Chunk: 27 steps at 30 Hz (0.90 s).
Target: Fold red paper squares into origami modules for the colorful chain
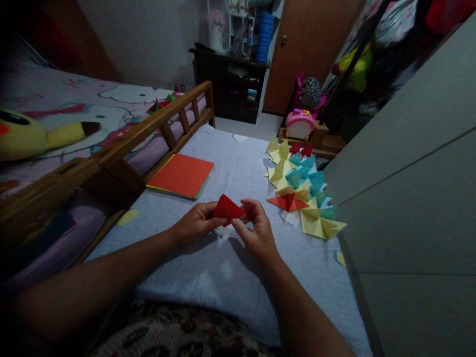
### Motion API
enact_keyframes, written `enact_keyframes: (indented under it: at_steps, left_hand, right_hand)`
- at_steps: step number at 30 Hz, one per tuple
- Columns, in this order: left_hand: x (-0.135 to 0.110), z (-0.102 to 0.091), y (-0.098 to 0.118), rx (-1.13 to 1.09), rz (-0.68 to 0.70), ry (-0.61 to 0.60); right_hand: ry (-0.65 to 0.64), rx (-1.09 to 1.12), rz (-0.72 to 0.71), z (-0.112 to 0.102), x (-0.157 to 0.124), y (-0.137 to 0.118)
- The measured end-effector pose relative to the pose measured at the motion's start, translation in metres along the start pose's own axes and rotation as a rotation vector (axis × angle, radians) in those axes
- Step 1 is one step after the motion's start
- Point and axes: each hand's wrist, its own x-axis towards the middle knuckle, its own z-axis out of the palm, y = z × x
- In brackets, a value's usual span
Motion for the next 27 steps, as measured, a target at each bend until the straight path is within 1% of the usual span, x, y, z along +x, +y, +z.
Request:
enact_keyframes:
  at_steps: [2, 5, 7, 11, 14, 16, 18, 21, 23, 25, 27]
  left_hand:
    - [0.0, 0.0, 0.003, 0.06, 0.022, 0.052]
    - [-0.002, 0.0, 0.005, 0.174, 0.075, 0.098]
    - [-0.004, 0.001, 0.004, 0.248, 0.136, 0.139]
    - [-0.008, 0.0, -0.002, 0.382, 0.254, 0.261]
    - [-0.01, -0.001, -0.004, 0.494, 0.341, 0.306]
    - [-0.01, -0.002, -0.004, 0.547, 0.385, 0.31]
    - [-0.01, -0.002, -0.002, 0.571, 0.398, 0.285]
    - [-0.01, -0.002, 0.0, 0.561, 0.361, 0.195]
    - [-0.01, -0.002, 0.0, 0.543, 0.321, 0.146]
    - [-0.01, -0.002, -0.001, 0.534, 0.305, 0.145]
    - [-0.01, -0.002, -0.004, 0.533, 0.323, 0.172]
  right_hand:
    - [-0.002, -0.03, 0.001, 0.001, -0.001, 0.002]
    - [-0.007, -0.078, -0.032, 0.001, -0.002, 0.004]
    - [-0.013, -0.107, -0.058, 0.0, -0.002, 0.005]
    - [-0.026, -0.148, -0.085, -0.001, -0.001, 0.005]
    - [-0.038, -0.174, -0.103, 0.0, -0.001, 0.002]
    - [-0.036, -0.188, -0.13, 0.001, 0.0, 0.0]
    - [-0.038, -0.206, -0.157, 0.003, 0.0, 0.0]
    - [-0.04, -0.222, -0.165, 0.003, -0.001, 0.002]
    - [-0.007, -0.204, -0.156, 0.003, -0.003, 0.006]
    - [0.032, -0.181, -0.161, 0.003, -0.004, 0.008]
    - [0.037, -0.182, -0.192, 0.002, -0.006, 0.007]
